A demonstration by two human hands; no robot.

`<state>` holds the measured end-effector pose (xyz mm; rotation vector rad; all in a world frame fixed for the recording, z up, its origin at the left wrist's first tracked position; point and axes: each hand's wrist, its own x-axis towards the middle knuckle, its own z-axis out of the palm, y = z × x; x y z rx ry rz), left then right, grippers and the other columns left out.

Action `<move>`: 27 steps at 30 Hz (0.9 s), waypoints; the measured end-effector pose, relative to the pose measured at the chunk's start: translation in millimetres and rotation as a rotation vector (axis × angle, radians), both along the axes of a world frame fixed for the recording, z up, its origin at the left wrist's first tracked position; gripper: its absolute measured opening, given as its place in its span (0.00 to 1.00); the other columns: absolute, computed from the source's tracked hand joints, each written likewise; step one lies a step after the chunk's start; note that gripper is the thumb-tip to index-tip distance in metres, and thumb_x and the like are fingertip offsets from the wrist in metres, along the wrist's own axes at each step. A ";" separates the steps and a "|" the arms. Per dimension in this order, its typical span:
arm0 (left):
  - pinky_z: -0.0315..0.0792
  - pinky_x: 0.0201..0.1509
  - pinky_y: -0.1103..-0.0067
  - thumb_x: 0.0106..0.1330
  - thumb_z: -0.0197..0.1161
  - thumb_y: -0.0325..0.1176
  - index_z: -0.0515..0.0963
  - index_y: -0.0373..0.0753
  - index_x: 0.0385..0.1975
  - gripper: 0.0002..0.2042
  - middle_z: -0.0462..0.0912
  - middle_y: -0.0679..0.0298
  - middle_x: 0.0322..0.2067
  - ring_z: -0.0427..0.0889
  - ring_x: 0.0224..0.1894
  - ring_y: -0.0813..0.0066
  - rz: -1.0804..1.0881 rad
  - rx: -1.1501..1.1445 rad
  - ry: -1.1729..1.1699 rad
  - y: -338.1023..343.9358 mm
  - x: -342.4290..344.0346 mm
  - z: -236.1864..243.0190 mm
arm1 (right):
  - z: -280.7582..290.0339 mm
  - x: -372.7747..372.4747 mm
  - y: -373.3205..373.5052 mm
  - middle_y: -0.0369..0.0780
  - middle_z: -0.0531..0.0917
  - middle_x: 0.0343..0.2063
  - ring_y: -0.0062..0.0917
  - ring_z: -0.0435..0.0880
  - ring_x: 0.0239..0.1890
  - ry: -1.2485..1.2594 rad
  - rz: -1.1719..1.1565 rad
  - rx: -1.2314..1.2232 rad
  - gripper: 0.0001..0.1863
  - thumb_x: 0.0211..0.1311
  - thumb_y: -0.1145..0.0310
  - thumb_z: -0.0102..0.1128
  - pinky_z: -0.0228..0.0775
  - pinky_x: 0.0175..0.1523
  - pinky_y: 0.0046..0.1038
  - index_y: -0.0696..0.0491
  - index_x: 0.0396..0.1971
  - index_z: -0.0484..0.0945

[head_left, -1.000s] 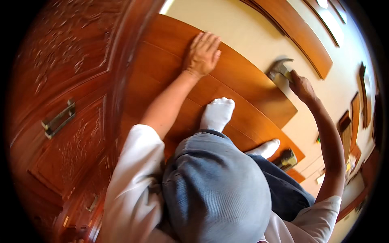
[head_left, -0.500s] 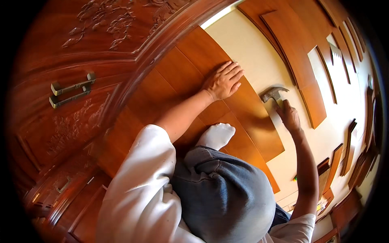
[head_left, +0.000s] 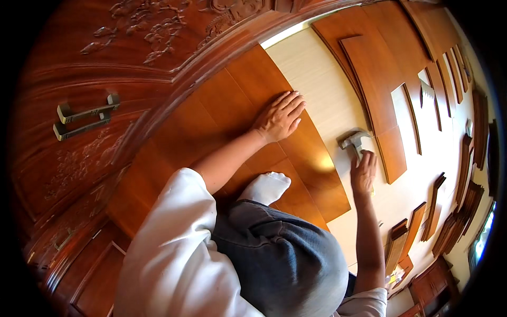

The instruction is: The person installs wooden panels onto a wall using a nail gun and a hammer.

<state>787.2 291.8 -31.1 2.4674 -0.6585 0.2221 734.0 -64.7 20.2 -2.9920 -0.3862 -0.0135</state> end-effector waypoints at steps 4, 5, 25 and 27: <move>0.59 0.77 0.61 0.68 0.63 0.41 0.76 0.33 0.56 0.22 0.75 0.53 0.59 0.68 0.69 0.54 -0.040 0.063 -0.054 -5.8 6.3 6.0 | 2.3 -36.8 61.3 0.49 0.79 0.43 0.45 0.77 0.46 0.166 -0.024 0.193 0.13 0.66 0.67 0.64 0.71 0.55 0.43 0.58 0.45 0.75; 0.59 0.77 0.62 0.66 0.65 0.44 0.77 0.33 0.53 0.22 0.76 0.53 0.57 0.69 0.67 0.54 -0.059 0.075 -0.065 -4.3 9.0 2.7 | -1.5 -42.8 76.0 0.48 0.79 0.43 0.45 0.77 0.46 0.212 -0.041 0.171 0.13 0.66 0.67 0.64 0.71 0.56 0.42 0.58 0.45 0.76; 0.66 0.67 0.63 0.50 0.78 0.45 0.79 0.40 0.42 0.24 0.77 0.60 0.48 0.72 0.61 0.56 -0.289 -0.027 0.170 0.7 55.5 4.4 | -13.6 -41.7 81.0 0.46 0.82 0.36 0.41 0.81 0.43 0.207 -0.446 0.491 0.09 0.59 0.66 0.69 0.73 0.50 0.39 0.56 0.35 0.85; 0.66 0.66 0.61 0.51 0.78 0.44 0.78 0.40 0.41 0.22 0.77 0.57 0.48 0.73 0.58 0.51 -0.264 -0.100 0.044 -3.7 56.7 -15.7 | -42.5 -42.7 59.9 0.48 0.84 0.33 0.41 0.82 0.37 0.366 -0.353 0.413 0.08 0.61 0.66 0.65 0.75 0.43 0.40 0.55 0.34 0.85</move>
